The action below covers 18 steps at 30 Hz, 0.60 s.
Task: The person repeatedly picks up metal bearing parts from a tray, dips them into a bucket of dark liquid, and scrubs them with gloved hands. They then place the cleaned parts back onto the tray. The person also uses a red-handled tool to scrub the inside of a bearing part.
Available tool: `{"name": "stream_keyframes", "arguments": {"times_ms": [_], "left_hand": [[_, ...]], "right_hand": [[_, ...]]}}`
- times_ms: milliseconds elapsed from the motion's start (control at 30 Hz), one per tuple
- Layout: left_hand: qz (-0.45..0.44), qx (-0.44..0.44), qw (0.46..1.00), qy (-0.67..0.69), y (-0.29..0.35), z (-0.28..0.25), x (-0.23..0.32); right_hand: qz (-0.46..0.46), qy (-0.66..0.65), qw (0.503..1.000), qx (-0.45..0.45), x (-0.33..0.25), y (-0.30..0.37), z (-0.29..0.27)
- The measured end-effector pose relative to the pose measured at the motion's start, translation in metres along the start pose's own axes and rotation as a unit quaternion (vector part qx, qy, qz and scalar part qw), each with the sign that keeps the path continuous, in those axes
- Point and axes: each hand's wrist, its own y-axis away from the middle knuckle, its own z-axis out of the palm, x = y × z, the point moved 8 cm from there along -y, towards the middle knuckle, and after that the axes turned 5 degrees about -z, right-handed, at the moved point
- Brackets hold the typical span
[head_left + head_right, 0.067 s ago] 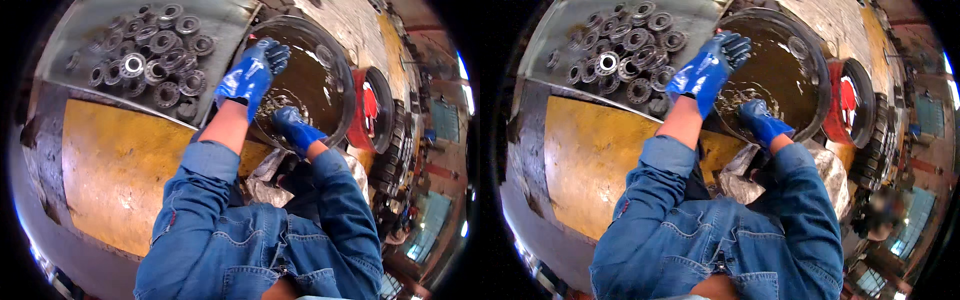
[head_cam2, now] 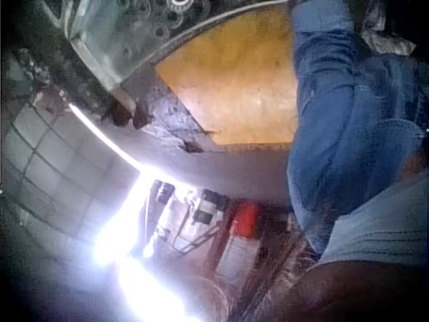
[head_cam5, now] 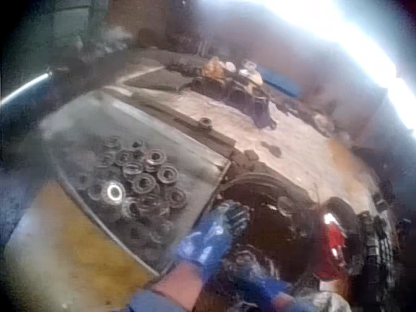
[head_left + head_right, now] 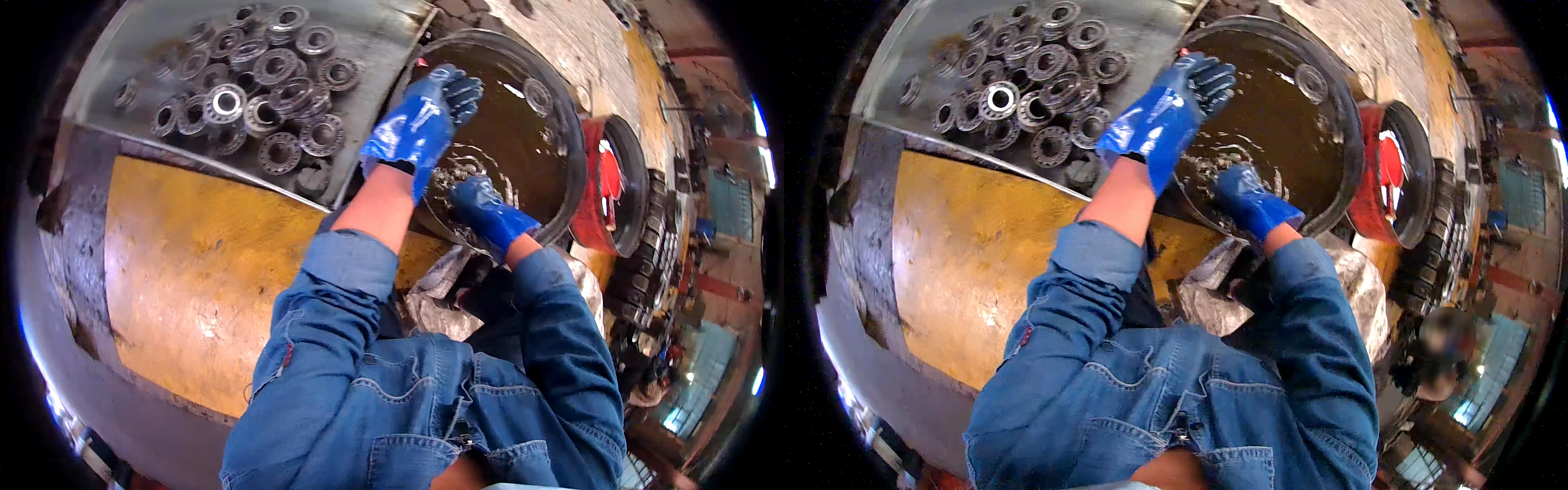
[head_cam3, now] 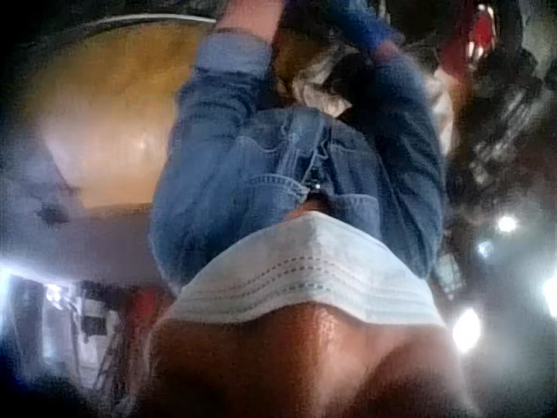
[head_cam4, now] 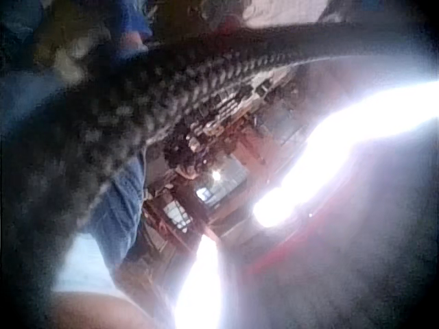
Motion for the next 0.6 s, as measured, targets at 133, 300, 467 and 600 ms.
{"name": "stream_keyframes", "arguments": {"times_ms": [133,300,467,600], "left_hand": [[-0.007,0.027,0.999,0.021,0.018,0.012,0.006],[0.001,0.014,1.000,0.012,0.023,0.020,0.007],[-0.003,0.013,1.000,0.012,0.017,0.010,0.005],[-0.004,0.021,1.000,0.020,0.020,0.007,0.005]], "right_hand": [[0.077,-0.207,0.975,0.007,0.016,0.024,-0.011],[-0.003,-0.442,0.866,0.236,0.027,0.037,0.015],[0.153,-0.265,0.952,0.019,0.018,0.005,-0.003],[0.063,-0.075,0.991,0.095,0.006,0.016,-0.026]]}}
